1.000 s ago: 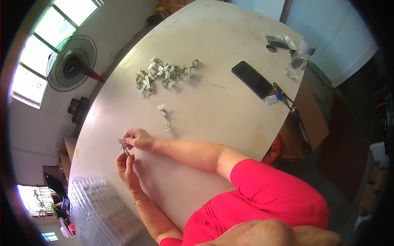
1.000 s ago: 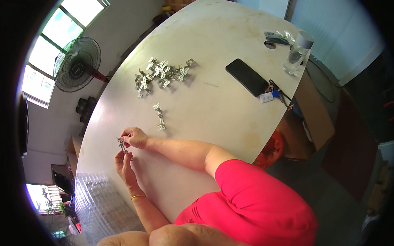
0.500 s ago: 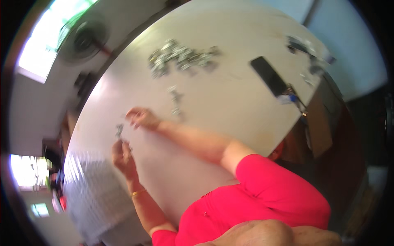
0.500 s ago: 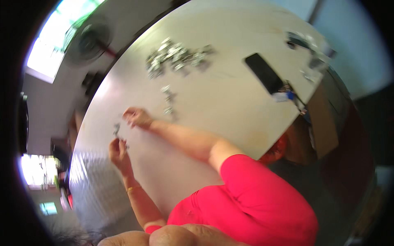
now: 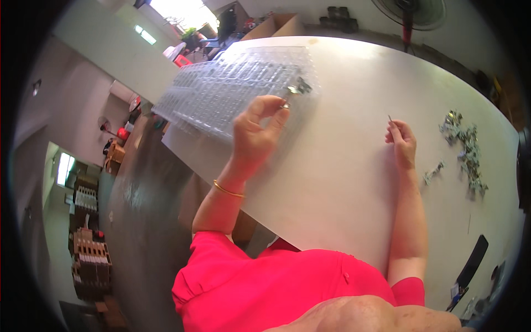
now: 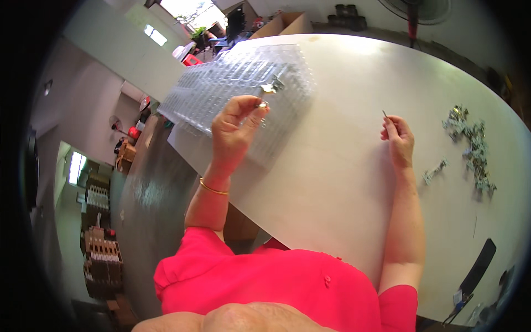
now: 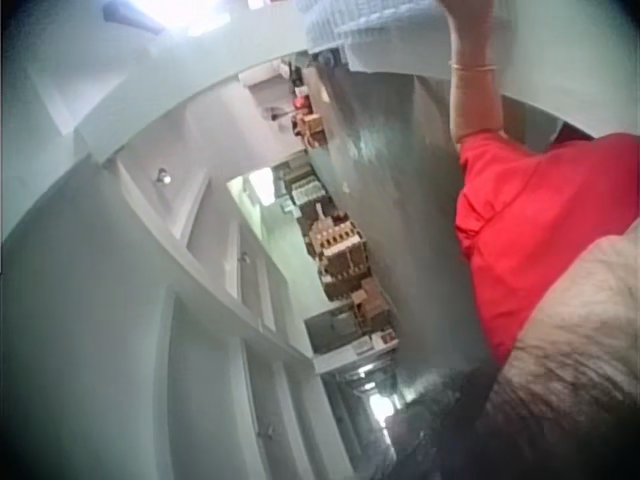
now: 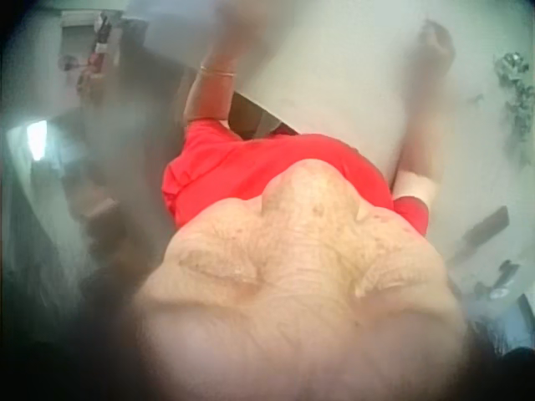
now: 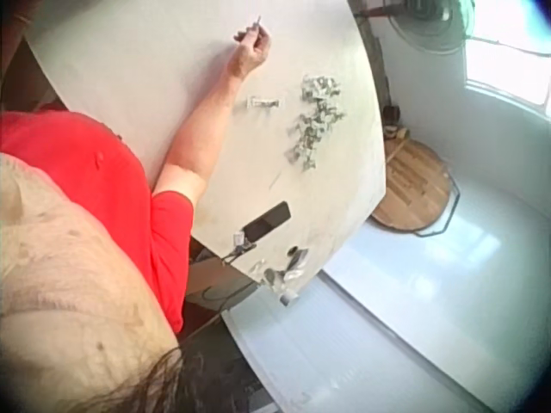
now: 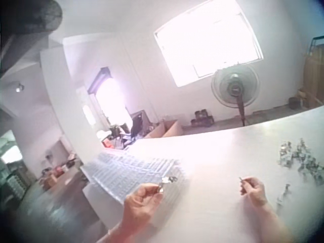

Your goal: Assembling metal clips and placing them into a plastic organizer tray.

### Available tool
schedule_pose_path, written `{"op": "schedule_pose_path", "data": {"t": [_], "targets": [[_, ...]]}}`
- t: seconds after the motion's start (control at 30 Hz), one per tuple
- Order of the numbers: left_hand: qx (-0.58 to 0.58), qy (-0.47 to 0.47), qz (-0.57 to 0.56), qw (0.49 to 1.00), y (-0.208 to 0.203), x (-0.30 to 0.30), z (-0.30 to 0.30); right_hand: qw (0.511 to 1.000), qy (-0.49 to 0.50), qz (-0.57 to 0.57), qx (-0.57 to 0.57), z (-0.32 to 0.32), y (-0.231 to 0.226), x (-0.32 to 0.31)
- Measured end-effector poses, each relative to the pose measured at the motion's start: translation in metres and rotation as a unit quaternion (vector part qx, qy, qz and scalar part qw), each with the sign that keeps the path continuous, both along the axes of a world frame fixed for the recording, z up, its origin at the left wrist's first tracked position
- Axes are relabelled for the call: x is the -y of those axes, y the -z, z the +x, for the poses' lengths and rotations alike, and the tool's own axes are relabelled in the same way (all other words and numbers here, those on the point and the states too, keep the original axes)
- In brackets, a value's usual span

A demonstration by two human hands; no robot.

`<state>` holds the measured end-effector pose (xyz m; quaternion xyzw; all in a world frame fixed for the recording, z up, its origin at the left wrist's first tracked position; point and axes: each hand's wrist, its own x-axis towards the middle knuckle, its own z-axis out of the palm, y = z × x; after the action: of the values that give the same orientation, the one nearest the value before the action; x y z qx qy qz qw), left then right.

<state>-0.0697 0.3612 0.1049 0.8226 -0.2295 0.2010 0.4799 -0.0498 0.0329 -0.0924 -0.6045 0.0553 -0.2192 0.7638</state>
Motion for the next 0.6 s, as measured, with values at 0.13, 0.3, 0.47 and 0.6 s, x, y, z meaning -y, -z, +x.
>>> {"op": "schedule_pose_path", "data": {"t": [0.13,0.3,0.47,0.6], "targets": [[0.011,-0.072,-0.028,0.997,-0.026,-0.060,0.023,1.000,0.002,-0.024,-0.010,-0.002,0.000,0.002],[0.044,-0.171,-0.019,0.984,-0.052,-0.141,0.070,1.000,-0.002,-0.028,-0.007,-0.006,0.000,0.008],[0.032,-0.275,0.065,0.959,-0.046,-0.217,0.121,0.999,-0.011,-0.045,-0.014,-0.007,0.000,0.007],[0.062,-0.333,0.196,0.920,-0.032,-0.242,0.149,0.998,-0.016,-0.052,-0.018,-0.009,0.004,0.009]]}}
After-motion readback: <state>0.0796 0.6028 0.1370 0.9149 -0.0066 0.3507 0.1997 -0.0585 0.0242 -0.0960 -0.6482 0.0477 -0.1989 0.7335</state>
